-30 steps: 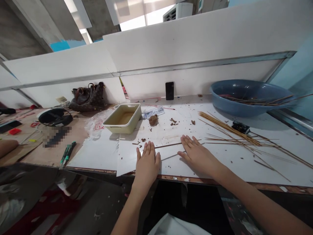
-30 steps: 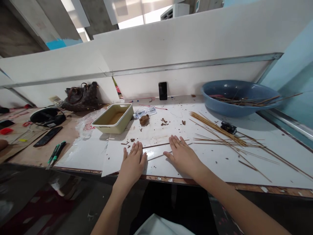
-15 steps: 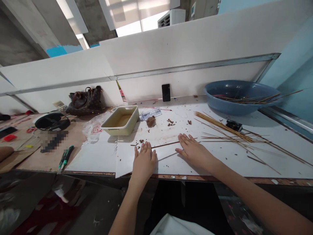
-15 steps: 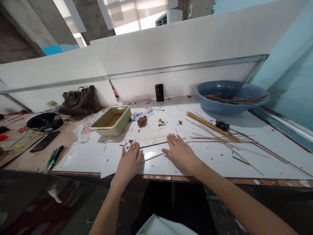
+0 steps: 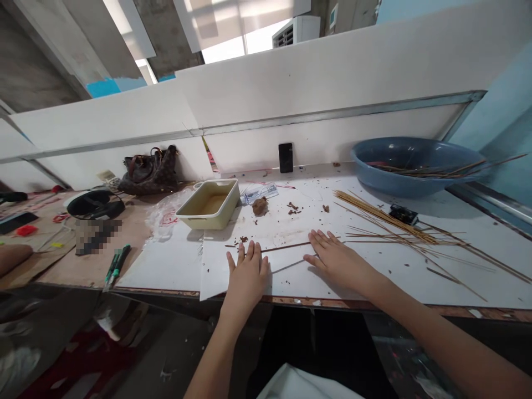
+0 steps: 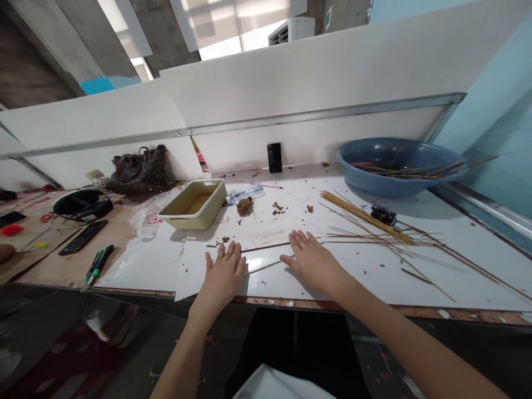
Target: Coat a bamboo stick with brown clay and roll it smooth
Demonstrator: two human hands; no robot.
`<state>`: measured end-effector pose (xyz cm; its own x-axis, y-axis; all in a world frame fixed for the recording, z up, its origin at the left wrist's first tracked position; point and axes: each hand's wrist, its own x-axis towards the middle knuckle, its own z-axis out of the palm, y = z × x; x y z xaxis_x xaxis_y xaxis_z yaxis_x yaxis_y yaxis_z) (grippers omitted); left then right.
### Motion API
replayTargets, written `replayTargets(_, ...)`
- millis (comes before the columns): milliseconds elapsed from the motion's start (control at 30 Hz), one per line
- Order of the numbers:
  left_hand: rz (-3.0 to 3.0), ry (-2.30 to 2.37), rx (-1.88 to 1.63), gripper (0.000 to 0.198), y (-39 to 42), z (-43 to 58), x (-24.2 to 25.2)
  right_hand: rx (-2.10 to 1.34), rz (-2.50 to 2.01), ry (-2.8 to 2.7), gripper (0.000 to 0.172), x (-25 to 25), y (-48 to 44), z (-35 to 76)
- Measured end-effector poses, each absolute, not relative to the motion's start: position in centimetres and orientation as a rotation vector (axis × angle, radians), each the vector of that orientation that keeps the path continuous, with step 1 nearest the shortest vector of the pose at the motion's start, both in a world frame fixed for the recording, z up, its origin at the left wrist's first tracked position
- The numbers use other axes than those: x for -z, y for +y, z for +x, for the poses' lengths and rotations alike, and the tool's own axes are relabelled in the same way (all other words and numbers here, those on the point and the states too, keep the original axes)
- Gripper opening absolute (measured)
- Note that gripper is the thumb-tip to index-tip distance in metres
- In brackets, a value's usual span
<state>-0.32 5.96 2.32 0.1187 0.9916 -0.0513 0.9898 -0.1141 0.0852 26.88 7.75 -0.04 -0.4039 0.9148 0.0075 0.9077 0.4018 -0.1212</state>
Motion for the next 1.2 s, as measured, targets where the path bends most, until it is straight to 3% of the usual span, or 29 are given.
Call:
replayTargets(333, 2.311, 2.038, -0.121, 0.06, 1.8, -0.9, -0.2, -0.094, -1.553, -2.507, 0.081, 2.1, 4.9, 28.2)
replayTargets(633, 2.413, 2.13, -0.104, 0.058, 6.0, -0.5, -2.6, -0.226, -1.649, -2.458, 0.083, 0.7, 7.8, 27.3)
replayTargets(867, 2.518, 2.021, -0.267, 0.057, 2.6, 0.7, -1.2, -0.15, -1.576, -2.437, 0.088, 0.9, 4.9, 27.1)
replayTargets(1067, 2.553, 1.776, -0.28, 0.058, 4.5, 4.2, -1.0, -0.361, -1.448, -2.528, 0.083, -2.6, 5.8, 23.8)
replayTargets(1200, 2.522, 1.785, -0.201, 0.071, 5.0, 5.8, 0.2, -0.496, -1.462, -2.569, 0.087, -2.7, 6.3, 21.9)
